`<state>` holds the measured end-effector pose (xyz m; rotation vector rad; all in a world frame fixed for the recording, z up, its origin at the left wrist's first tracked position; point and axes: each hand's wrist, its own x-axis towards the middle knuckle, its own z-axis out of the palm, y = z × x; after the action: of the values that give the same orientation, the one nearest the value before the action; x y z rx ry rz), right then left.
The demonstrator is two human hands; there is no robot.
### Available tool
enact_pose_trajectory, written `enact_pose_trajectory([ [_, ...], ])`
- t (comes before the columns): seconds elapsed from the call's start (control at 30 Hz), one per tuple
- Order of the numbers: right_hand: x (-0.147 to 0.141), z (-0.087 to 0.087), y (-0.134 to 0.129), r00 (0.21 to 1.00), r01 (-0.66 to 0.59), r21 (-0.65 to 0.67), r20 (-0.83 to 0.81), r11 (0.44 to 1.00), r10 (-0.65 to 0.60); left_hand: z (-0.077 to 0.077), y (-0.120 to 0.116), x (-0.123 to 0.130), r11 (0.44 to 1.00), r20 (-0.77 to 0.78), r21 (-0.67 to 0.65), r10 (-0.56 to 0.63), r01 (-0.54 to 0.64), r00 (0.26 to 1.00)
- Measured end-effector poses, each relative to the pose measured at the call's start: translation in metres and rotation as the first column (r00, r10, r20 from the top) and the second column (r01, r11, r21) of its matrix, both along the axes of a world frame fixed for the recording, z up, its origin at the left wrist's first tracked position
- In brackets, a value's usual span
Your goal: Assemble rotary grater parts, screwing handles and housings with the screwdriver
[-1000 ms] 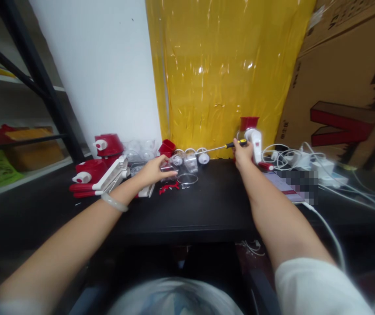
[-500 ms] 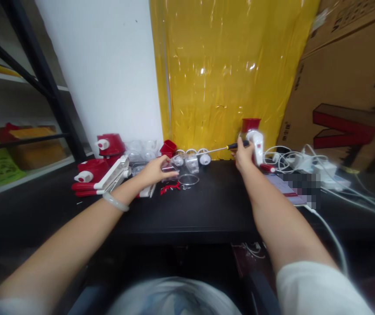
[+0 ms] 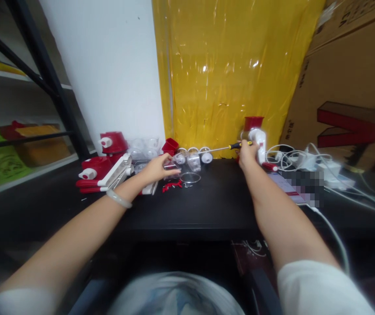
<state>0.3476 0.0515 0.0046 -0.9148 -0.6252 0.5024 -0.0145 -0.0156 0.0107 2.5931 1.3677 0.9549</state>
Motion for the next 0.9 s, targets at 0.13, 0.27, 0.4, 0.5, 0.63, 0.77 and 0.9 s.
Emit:
enact_pose_trajectory([
  [0.13, -0.0006, 0.0019, -0.0003, 0.992, -0.014, -0.015, -0.126, 1.000, 0.012, -0.0008, 0.0009, -0.0003, 1.000, -0.003, 0.002, -0.003, 0.003, 1.000],
  [0.27, 0.0004, -0.0024, 0.0002, 0.993, 0.058, -0.012, -0.097, 0.998, -0.059, -0.0011, 0.0015, -0.0004, 1.000, -0.011, 0.003, 0.002, -0.002, 1.000],
  [0.4, 0.0016, -0.0067, -0.0010, 0.991, 0.102, -0.048, -0.078, 0.994, -0.105, -0.0006, 0.0008, -0.0004, 1.000, -0.012, 0.007, 0.008, -0.008, 1.000],
  [0.5, 0.0024, -0.0056, -0.0024, 0.993, 0.102, -0.068, -0.054, 0.993, -0.105, -0.0002, 0.0001, -0.0004, 1.000, -0.004, 0.013, -0.007, 0.007, 1.000],
  [0.63, 0.0026, 0.0006, -0.0046, 0.990, 0.008, -0.039, -0.143, 0.999, -0.013, 0.0003, -0.0008, -0.0002, 1.000, 0.003, 0.007, -0.005, 0.005, 1.000],
  [0.77, 0.0004, 0.0027, -0.0069, 0.982, -0.055, -0.013, -0.183, 0.998, 0.051, 0.0001, -0.0005, -0.0004, 1.000, 0.003, 0.002, -0.009, 0.009, 1.000],
  [0.9, -0.0020, -0.0025, -0.0052, 0.995, 0.032, 0.046, -0.091, 0.998, -0.028, -0.0004, 0.0000, -0.0011, 1.000, 0.001, 0.015, -0.008, 0.008, 1.000],
])
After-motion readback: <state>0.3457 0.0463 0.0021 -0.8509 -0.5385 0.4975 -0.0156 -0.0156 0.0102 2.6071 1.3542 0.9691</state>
